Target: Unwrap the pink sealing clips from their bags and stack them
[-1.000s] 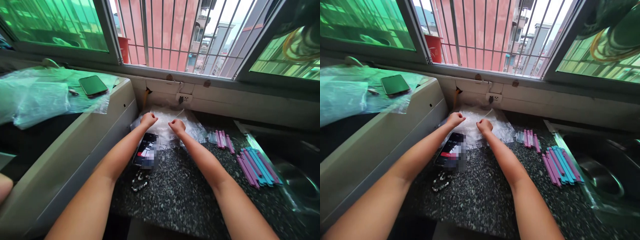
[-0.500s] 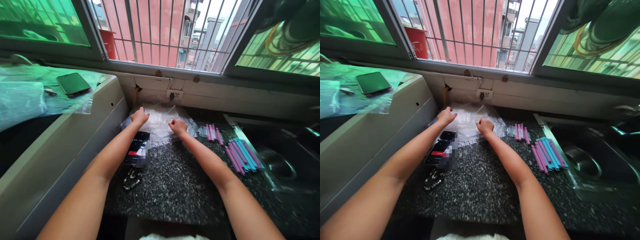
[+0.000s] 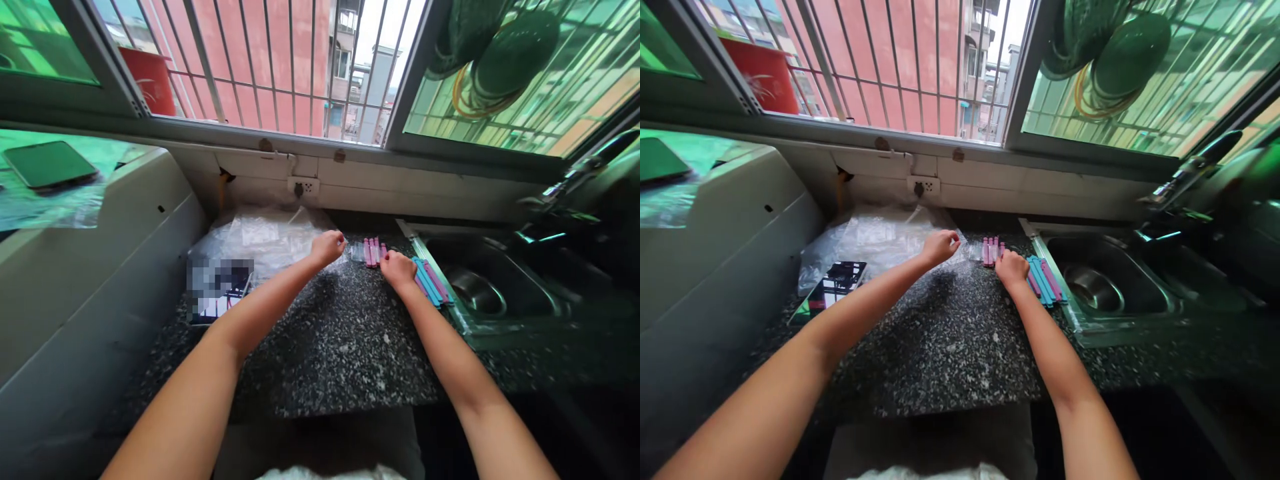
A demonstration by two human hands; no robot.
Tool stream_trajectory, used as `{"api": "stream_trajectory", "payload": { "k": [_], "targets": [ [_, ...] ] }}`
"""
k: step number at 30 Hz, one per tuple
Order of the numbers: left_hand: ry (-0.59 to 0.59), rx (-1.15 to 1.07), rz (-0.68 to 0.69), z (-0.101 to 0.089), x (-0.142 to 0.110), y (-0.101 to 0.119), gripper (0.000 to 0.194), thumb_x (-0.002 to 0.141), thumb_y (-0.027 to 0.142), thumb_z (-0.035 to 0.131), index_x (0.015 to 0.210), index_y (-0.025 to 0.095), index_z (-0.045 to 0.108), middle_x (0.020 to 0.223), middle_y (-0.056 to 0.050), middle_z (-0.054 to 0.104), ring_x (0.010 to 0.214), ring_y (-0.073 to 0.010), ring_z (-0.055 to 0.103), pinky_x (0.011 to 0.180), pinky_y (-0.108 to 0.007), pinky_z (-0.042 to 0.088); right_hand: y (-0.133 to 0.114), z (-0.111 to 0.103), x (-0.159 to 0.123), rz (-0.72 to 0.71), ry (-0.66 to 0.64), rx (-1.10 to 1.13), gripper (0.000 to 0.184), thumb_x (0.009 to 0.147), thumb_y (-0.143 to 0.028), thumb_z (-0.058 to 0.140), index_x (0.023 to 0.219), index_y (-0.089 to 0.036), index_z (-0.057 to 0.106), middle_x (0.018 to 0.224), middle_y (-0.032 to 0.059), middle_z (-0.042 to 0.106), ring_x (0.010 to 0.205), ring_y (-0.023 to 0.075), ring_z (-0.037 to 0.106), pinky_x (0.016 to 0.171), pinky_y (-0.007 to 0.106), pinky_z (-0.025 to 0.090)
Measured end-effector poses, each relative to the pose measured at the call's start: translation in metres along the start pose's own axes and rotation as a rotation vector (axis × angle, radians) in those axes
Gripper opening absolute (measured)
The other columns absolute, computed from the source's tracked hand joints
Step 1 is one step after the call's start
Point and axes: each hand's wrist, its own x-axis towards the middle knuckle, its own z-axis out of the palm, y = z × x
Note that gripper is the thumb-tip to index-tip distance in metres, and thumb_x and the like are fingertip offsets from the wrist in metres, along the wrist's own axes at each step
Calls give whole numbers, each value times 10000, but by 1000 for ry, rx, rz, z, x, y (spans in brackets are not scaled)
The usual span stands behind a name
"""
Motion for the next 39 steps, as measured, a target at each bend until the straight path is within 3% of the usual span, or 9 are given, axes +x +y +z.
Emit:
{"api": "stream_trajectory", "payload": {
  "k": [3, 7, 16, 21, 25, 29, 39],
  "targets": [
    [-22, -19, 65, 20, 9, 30, 261, 818, 319, 451, 944, 217, 656, 1006, -59, 631, 936, -197, 587, 758, -274, 445, 15, 6, -3, -2, 33, -57, 320, 829, -335, 471, 982, -107, 634, 950, 175, 658, 934, 280, 603, 703, 325, 409],
    [-45, -39, 112, 42, 23, 55, 263, 804, 282, 464, 957, 198, 661, 997, -88, 601, 956, -214, 568, 782, -288, 441, 20, 14, -8, -47, 89, -71, 342, 807, -369, 509, 958, -94, 645, 930, 200, 647, 951, 303, 577, 724, 361, 392],
    [-3, -37, 129, 81, 48, 81, 301, 840, 322, 430, 995, 155, 627, 1106, -139, 543, 1087, -265, 447, 891, -362, 373, 25, 20, -1, -78, 67, -61, 292, 819, -323, 478, 909, -123, 670, 860, 185, 673, 884, 275, 592, 708, 351, 353],
    [17, -75, 52, 88, 55, 92, 358, 843, 375, 428, 1069, 143, 579, 1193, -133, 517, 1140, -262, 402, 931, -379, 326, 28, 11, -4, -81, 126, -23, 292, 824, -290, 446, 888, -103, 661, 847, 171, 664, 861, 261, 580, 696, 342, 330],
    [33, -139, -15, 76, 55, 86, 349, 843, 396, 428, 1025, 144, 586, 1158, -123, 553, 1131, -258, 417, 931, -372, 323, 26, 4, -9, -132, 204, -13, 269, 829, -286, 440, 853, -119, 649, 818, 148, 651, 838, 249, 559, 676, 332, 301],
    [62, -214, -80, 61, 42, 66, 310, 815, 407, 481, 944, 152, 598, 1056, -114, 598, 1056, -245, 477, 873, -342, 360, 20, 1, -16, -199, 262, 17, 244, 822, -287, 450, 816, -133, 639, 782, 130, 632, 799, 241, 529, 663, 334, 276],
    [218, -479, -165, 29, -38, 10, 159, 712, 314, 606, 741, 172, 540, 766, -28, 594, 790, -165, 526, 753, -293, 391, -3, -8, -51, -449, 336, 72, 209, 808, -304, 487, 772, -153, 628, 773, 91, 617, 766, 209, 493, 657, 324, 245]
  ]
}}
